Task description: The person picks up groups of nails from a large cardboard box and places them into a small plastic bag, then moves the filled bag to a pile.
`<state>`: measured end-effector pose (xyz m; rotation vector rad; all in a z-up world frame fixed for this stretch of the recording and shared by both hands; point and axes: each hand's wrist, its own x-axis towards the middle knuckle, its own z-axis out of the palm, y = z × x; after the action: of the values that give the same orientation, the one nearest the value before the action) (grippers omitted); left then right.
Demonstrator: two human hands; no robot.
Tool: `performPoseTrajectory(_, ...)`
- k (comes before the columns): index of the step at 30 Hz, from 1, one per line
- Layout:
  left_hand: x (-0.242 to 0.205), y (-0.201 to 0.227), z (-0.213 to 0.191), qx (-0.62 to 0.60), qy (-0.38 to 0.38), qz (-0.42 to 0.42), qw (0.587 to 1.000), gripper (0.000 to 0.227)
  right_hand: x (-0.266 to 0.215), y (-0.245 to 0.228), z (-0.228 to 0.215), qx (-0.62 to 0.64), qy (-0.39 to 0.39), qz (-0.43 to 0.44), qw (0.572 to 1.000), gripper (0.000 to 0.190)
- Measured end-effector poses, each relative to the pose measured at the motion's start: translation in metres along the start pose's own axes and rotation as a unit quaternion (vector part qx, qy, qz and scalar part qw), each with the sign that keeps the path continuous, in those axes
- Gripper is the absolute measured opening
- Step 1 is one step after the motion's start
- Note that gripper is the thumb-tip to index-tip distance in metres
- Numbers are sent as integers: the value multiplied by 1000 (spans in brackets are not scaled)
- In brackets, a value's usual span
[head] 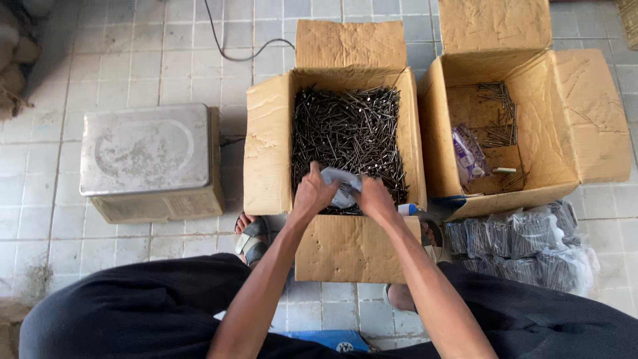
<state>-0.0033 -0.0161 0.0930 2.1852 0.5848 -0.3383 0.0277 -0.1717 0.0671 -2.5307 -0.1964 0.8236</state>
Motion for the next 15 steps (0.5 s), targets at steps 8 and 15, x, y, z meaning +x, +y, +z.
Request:
performPoseTrajectory(8,13,-22,-10,23,20,-25,999,29,2,-4,-32,40,81,-6,996,17)
performPoseTrajectory(15,-1,4,-53,-1,-30,22,999,31,-34,-46,-86,51,38,-25,998,21)
